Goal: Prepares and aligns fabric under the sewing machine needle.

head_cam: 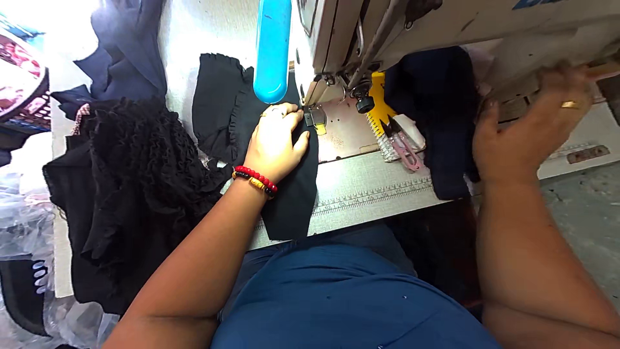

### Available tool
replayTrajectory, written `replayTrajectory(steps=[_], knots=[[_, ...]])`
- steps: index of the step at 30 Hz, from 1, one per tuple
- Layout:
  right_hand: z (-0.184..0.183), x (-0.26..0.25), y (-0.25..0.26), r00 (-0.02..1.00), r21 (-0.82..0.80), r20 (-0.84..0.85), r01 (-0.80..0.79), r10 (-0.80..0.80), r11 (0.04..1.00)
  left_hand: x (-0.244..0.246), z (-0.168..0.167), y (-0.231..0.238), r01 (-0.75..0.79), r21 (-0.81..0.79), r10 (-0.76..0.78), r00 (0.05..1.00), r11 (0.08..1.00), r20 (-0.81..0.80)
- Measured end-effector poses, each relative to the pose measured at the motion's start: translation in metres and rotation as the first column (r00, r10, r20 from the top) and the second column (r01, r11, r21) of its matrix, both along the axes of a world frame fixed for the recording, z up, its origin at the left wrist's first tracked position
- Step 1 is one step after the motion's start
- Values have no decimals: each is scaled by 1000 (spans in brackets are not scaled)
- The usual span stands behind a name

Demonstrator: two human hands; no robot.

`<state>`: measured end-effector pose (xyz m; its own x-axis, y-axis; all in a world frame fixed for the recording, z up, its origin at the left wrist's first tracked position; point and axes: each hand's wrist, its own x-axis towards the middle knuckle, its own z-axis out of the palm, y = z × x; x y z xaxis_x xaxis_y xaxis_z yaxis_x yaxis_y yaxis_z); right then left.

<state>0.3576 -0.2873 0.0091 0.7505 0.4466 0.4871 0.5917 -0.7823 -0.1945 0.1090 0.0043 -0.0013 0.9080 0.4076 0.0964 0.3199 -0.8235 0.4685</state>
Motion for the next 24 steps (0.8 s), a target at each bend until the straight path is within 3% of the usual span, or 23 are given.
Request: replayTrajectory(steps=[7, 13, 20, 24], knots=[[-13, 8, -6, 997, 58, 80, 4, -8, 998, 1, -1, 0, -7, 4, 7, 1000, 1000, 13], [-14, 6, -9, 991, -9, 98, 91, -90, 996, 1, -2, 0, -9, 16, 8, 1000, 1000, 16], [-9, 5, -11, 992, -124, -84, 83, -93, 989, 0, -2, 0, -4, 9, 4, 1000, 1000, 26], [0, 5, -12, 997, -48, 0, 82, -82, 995, 0, -1, 0, -5, 11, 4, 1000, 1000, 25]])
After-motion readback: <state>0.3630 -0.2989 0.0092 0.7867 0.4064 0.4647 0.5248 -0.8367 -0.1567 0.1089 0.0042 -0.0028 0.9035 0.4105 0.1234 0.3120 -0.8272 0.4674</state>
